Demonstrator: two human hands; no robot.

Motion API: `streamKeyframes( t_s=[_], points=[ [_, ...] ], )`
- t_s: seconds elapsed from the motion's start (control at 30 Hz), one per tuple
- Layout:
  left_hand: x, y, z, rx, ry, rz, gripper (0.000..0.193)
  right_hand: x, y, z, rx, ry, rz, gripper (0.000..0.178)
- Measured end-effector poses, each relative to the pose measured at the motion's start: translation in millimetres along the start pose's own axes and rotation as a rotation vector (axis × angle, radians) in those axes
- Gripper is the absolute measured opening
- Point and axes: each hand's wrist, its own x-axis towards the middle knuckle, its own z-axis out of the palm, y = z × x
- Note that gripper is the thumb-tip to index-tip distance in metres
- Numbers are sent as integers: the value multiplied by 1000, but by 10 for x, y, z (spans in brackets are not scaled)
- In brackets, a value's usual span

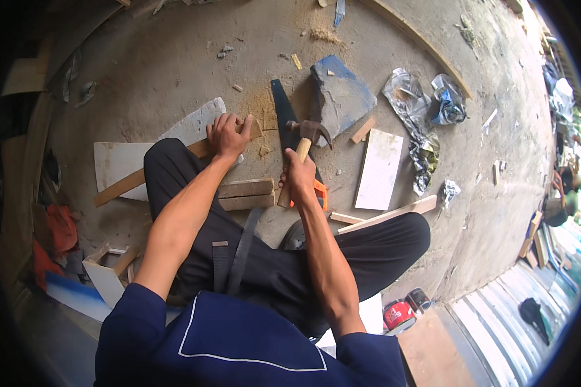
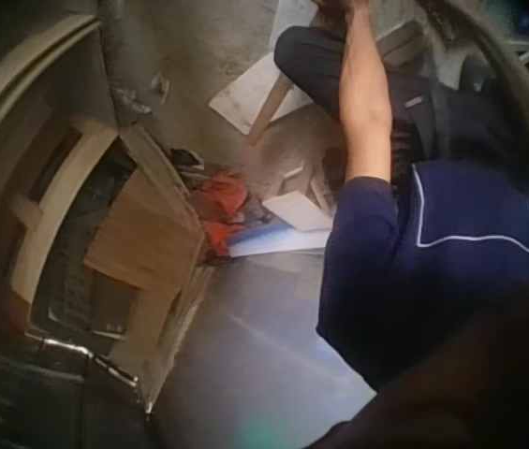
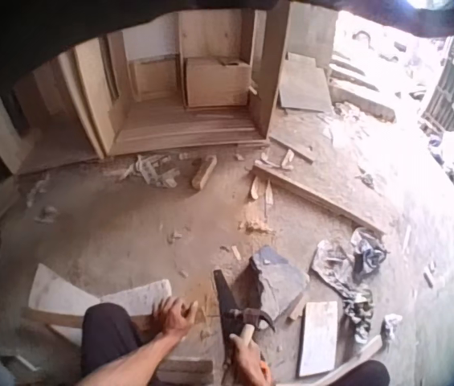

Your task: The person sits on the floor and uses a hammer to repeatedly strike a small wooden block, shaping it by chipping away material. The person adjusts the block's position and continues hammering throughout the clip.

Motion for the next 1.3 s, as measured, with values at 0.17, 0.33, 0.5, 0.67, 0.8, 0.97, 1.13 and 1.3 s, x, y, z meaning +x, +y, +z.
streamKeyframes(
  t_s=[0.17,0.33,0.5,0.67,0.8,0.97,1.13,1.3],
  points=[
    [29,-67,4,9,60,57,39,39,174,-97,47,-33,4,24],
    [179,-40,-8,139,-19,-19,41,-9,190,-68,94,-42,12,24],
    [297,-151,14,154,-200,-17,48,66,225,34,309,-69,33,27],
    [325,-100,-80,-5,-289,-68,47,131,232,263,545,57,44,26],
    [391,-21,-124,-66,-319,-162,46,186,259,612,449,-115,134,24],
    [355,-103,-29,-84,-244,-204,45,13,67,817,431,38,43,26],
    [360,-130,44,-83,-245,-200,46,159,156,631,489,189,51,25],
    [387,-104,4,-70,-268,-224,46,232,-2,601,310,15,129,23]
  ],
)
